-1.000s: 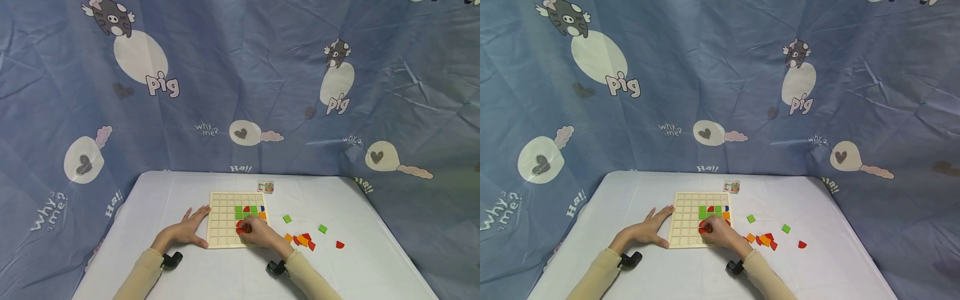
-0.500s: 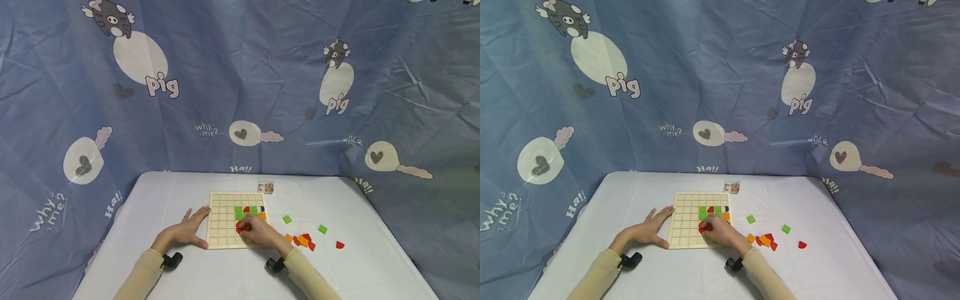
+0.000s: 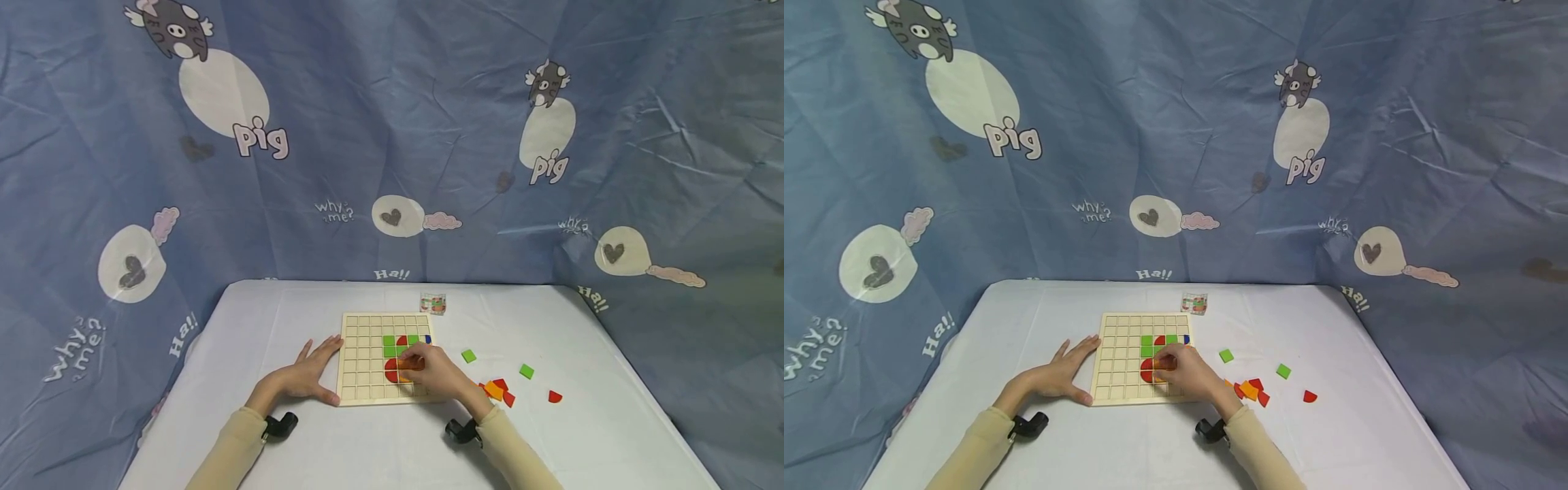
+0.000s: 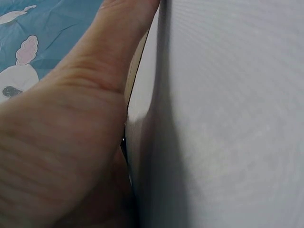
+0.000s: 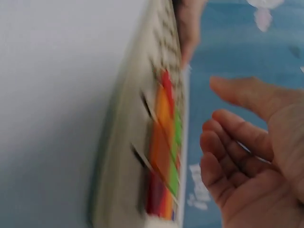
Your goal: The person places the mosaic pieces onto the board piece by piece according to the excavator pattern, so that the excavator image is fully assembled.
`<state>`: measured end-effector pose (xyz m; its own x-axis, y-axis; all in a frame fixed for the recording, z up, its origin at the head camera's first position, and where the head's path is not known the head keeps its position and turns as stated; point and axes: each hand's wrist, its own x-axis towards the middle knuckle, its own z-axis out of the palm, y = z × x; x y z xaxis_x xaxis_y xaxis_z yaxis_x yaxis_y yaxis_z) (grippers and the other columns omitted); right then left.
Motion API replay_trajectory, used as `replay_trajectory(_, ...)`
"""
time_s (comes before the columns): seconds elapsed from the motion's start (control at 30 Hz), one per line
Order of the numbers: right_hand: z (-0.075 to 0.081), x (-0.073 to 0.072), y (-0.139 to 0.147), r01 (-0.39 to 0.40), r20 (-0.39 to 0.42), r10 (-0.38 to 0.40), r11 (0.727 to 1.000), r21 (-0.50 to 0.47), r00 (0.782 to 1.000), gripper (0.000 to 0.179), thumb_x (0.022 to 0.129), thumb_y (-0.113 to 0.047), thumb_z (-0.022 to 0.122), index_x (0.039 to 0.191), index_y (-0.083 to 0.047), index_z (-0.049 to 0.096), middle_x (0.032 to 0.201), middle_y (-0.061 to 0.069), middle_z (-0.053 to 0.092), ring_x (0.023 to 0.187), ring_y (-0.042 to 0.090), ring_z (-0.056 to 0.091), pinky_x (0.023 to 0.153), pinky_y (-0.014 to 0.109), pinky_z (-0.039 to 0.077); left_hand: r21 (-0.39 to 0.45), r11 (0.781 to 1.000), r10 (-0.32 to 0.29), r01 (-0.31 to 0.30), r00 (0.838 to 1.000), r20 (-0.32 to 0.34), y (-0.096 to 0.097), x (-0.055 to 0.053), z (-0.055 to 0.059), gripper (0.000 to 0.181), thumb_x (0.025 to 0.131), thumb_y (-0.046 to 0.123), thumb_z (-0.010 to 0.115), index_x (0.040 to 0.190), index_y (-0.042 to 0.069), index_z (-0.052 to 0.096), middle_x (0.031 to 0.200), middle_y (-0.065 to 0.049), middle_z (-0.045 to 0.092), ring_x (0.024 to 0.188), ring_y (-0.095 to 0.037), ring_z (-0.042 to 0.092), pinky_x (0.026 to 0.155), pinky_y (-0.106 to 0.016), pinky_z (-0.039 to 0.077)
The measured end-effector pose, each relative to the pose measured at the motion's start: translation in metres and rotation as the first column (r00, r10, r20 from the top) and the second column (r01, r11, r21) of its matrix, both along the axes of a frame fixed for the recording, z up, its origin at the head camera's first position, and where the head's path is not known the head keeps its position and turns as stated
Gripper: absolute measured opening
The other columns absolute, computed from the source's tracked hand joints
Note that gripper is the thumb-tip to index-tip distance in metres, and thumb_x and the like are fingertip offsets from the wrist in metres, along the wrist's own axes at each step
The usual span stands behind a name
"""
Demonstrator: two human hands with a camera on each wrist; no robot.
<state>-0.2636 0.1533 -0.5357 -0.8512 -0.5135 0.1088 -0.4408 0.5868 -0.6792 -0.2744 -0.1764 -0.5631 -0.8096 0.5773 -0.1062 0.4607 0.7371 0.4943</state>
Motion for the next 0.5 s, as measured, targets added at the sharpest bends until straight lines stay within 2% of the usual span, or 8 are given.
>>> replay_trajectory(0.07,0.007,0.001,0.013,0.014,0.011,-0.013,0.999,-0.035,1.0,0.032,0.085,-0.027,0.075,0.11,-0.01,0.068,0.099,-0.001,0.067,0.084,0.01,0.059,0.071,0.022,0.052,0.002,1.0,-0.001,0.001,1.0,0.0,0.0,0.0,0.001,0.131,0.062,0.071,0.074,0.155,0.004,0.011,0.163,-0.014,0.009,0.151,-0.032,0.006,0.118,-0.06,-0.006)
replay_trajectory(0.2,0.02,0.005,0.047,0.075,0.063,-0.07,0.994,-0.083,0.996,0.038,0.084,-0.03,0.076,0.114,-0.009,0.067,0.105,0.004,0.069,0.093,0.017,0.061,0.085,0.037,0.054,0.007,1.0,0.001,-0.001,1.0,0.0,0.001,0.0,0.001,0.131,0.062,0.07,0.075,0.155,0.004,0.01,0.163,-0.014,0.009,0.151,-0.033,0.006,0.118,-0.06,-0.007)
replay_trajectory(0.3,0.022,0.008,0.075,0.157,0.103,-0.146,0.982,-0.106,0.984,0.039,0.083,-0.025,0.077,0.115,-0.008,0.065,0.109,0.007,0.067,0.101,0.024,0.06,0.094,0.051,0.05,0.006,1.0,0.002,-0.002,1.0,0.001,0.001,0.0,0.001,0.132,0.062,0.07,0.075,0.155,0.004,0.01,0.163,-0.014,0.008,0.151,-0.033,0.006,0.118,-0.06,-0.007)
replay_trajectory(0.4,0.02,0.01,0.106,0.22,0.116,-0.206,0.967,-0.126,0.972,0.042,0.08,-0.023,0.079,0.115,-0.005,0.063,0.11,0.012,0.066,0.103,0.031,0.06,0.096,0.055,0.048,0.01,1.0,0.002,-0.002,1.0,0.005,0.001,0.0,0.002,0.131,0.062,0.069,0.075,0.155,0.003,0.01,0.163,-0.015,0.008,0.15,-0.033,0.006,0.118,-0.06,-0.007)
replay_trajectory(0.5,0.014,0.014,0.137,0.275,0.111,-0.262,0.953,-0.124,0.959,0.046,0.079,-0.025,0.08,0.115,-0.003,0.061,0.112,0.015,0.065,0.103,0.034,0.059,0.094,0.051,0.049,0.02,1.0,0.003,-0.003,1.0,0.004,0.001,0.001,0.003,0.13,0.063,0.067,0.077,0.154,0.002,0.01,0.162,-0.016,0.009,0.15,-0.035,0.006,0.118,-0.061,-0.006)
